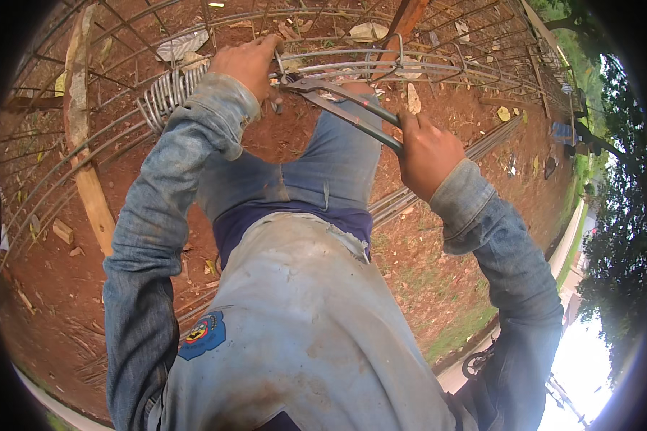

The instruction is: The person assembles a metal frame by bending and securing metal rods with wire. They use pliers to twist the wire around the frame, ensuring the structure is stable.

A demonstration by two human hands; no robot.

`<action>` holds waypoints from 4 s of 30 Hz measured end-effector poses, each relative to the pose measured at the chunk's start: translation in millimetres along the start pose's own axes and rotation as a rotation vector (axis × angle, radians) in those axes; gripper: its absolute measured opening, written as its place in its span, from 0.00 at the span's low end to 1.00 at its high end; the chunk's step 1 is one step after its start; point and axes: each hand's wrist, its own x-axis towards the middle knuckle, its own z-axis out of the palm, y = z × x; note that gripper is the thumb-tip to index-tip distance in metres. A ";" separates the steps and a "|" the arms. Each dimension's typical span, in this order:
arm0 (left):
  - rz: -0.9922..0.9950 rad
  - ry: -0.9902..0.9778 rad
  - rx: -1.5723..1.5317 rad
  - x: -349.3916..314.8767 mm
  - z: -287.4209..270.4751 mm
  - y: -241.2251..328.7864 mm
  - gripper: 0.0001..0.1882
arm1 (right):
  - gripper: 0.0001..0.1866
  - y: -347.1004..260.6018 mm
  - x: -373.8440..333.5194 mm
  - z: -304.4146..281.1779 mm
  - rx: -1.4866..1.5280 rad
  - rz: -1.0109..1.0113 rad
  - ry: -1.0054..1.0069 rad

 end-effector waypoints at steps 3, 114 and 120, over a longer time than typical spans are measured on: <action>-0.023 -0.064 0.012 1.2 -4.5 5.6 0.36 | 0.24 11.3 4.4 -1.6 0.070 -0.046 -0.030; -0.321 0.058 -1.977 -77.8 71.1 84.5 0.24 | 0.29 -59.9 -12.6 159.4 2.789 -0.488 -1.109; -0.448 0.170 -1.713 -65.5 74.8 105.0 0.21 | 0.19 -53.4 -15.0 107.4 1.979 0.183 -0.480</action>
